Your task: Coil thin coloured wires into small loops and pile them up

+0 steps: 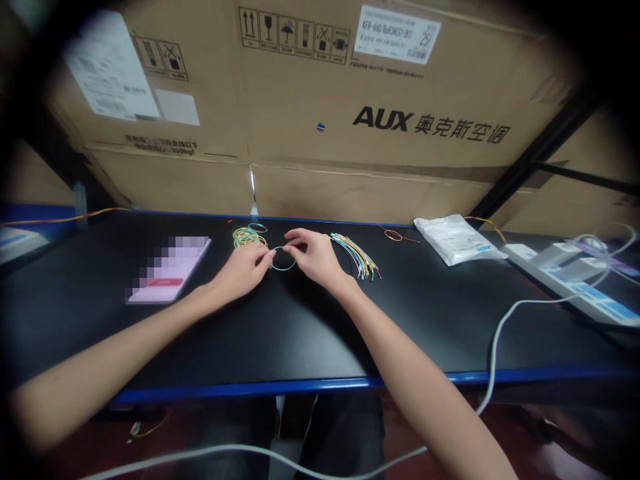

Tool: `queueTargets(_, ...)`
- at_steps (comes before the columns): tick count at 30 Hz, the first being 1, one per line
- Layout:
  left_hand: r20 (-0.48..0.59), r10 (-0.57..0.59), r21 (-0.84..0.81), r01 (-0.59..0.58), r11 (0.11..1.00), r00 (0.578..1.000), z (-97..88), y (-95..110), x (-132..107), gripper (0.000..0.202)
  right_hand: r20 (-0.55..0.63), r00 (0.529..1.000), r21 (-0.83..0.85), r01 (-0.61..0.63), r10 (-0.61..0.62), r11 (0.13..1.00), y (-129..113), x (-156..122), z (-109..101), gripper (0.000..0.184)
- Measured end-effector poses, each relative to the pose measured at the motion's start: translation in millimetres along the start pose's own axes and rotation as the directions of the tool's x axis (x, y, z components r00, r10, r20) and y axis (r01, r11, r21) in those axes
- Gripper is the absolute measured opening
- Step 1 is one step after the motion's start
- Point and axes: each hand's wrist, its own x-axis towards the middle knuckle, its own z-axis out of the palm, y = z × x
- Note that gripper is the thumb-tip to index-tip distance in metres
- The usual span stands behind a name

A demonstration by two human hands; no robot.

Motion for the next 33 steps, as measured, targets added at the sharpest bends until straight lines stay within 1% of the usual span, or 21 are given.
queueTargets(2, 0.048, -0.074, -0.098, 0.078, 0.992, 0.996, 0.4, 2, 2, 0.038, -0.002, 0.99, -0.21, 0.135, -0.139, 0.968, 3, -2, 3, 0.021)
queueTargets(4, 0.073, -0.123, -0.173, 0.134, 0.976, 0.99, 0.4, 3, 3, 0.038, 0.026, 0.972, -0.366, 0.226, -0.233, 0.903, 5, -4, 5, 0.023)
queueTargets(6, 0.097, -0.154, -0.218, 0.172, 0.961, 0.983, 0.1, 2, 4, 0.039, 0.031, 0.962, -0.445, 0.256, -0.271, 0.858, 5, -5, 6, 0.025)
queueTargets(8, 0.112, -0.162, -0.229, 0.184, 0.956, 0.98, 0.0, 2, 4, 0.039, 0.014, 0.961, -0.48, 0.249, -0.276, 0.841, 5, -4, 5, 0.023)
queueTargets(10, 0.095, -0.117, -0.197, 0.134, 0.971, 0.989, 0.4, 1, 2, 0.04, 0.006, 0.961, -0.488, 0.245, -0.277, 0.838, 5, -4, 4, 0.021)
queueTargets(13, 0.036, 0.027, -0.03, -0.026, 0.999, 0.999, 1.7, -1, -1, 0.038, 0.021, 0.963, -0.47, 0.247, -0.268, 0.848, 6, -3, 4, 0.018)
queueTargets(15, 0.017, 0.097, 0.09, -0.098, 0.991, 0.995, 2.6, -3, -3, 0.036, 0.045, 0.97, -0.448, 0.234, -0.24, 0.863, 6, -3, 3, 0.017)
queueTargets(17, 0.006, 0.126, 0.174, -0.125, 0.977, 0.992, 3.2, -6, -4, 0.036, 0.054, 0.981, -0.382, 0.192, -0.186, 0.904, 4, -2, 1, 0.016)
queueTargets(18, 0.002, 0.131, 0.212, -0.129, 0.969, 0.991, 3.3, -8, -4, 0.035, 0.055, 0.988, -0.313, 0.156, -0.146, 0.937, 3, -1, 0, 0.015)
queueTargets(20, -0.007, 0.138, 0.29, -0.13, 0.948, 0.99, 2.8, -10, -3, 0.034, 0.072, 0.996, -0.114, 0.053, -0.045, 0.992, -1, 0, -2, 0.013)
queueTargets(22, -0.02, 0.143, 0.341, -0.128, 0.931, 0.989, 1.5, -10, -2, 0.033, 0.113, 0.993, 0.062, -0.039, 0.032, 0.997, -4, 1, -3, 0.012)
queueTargets(23, -0.026, 0.142, 0.342, -0.125, 0.931, 0.989, 0.9, -9, -2, 0.033, 0.119, 0.992, 0.098, -0.053, 0.041, 0.994, -5, 1, -3, 0.013)
queueTargets(24, -0.03, 0.136, 0.325, -0.119, 0.938, 0.99, 0.3, -9, -2, 0.032, 0.108, 0.994, 0.089, -0.04, 0.031, 0.995, -5, 0, -3, 0.013)
queueTargets(26, -0.029, 0.094, 0.243, -0.085, 0.966, 0.995, -0.1, -7, -1, 0.032, 0.061, 0.998, -0.048, 0.036, -0.034, 0.998, -3, -1, -1, 0.013)
queueTargets(29, -0.007, 0.017, 0.066, -0.017, 0.998, 1.0, 1.0, -6, 0, 0.034, 0.02, 0.989, -0.299, 0.148, -0.149, 0.943, 3, -3, 2, 0.012)
queueTargets(31, 0.009, -0.002, -0.022, 0.002, 1.0, 1.0, 2.2, -6, 1, 0.036, 0.0, 0.979, -0.38, 0.188, -0.203, 0.906, 6, -4, 4, 0.012)
queueTargets(33, 0.024, -0.007, -0.056, 0.008, 0.998, 1.0, 3.2, -6, 2, 0.037, 0.0, 0.97, -0.415, 0.221, -0.243, 0.883, 7, -4, 5, 0.014)
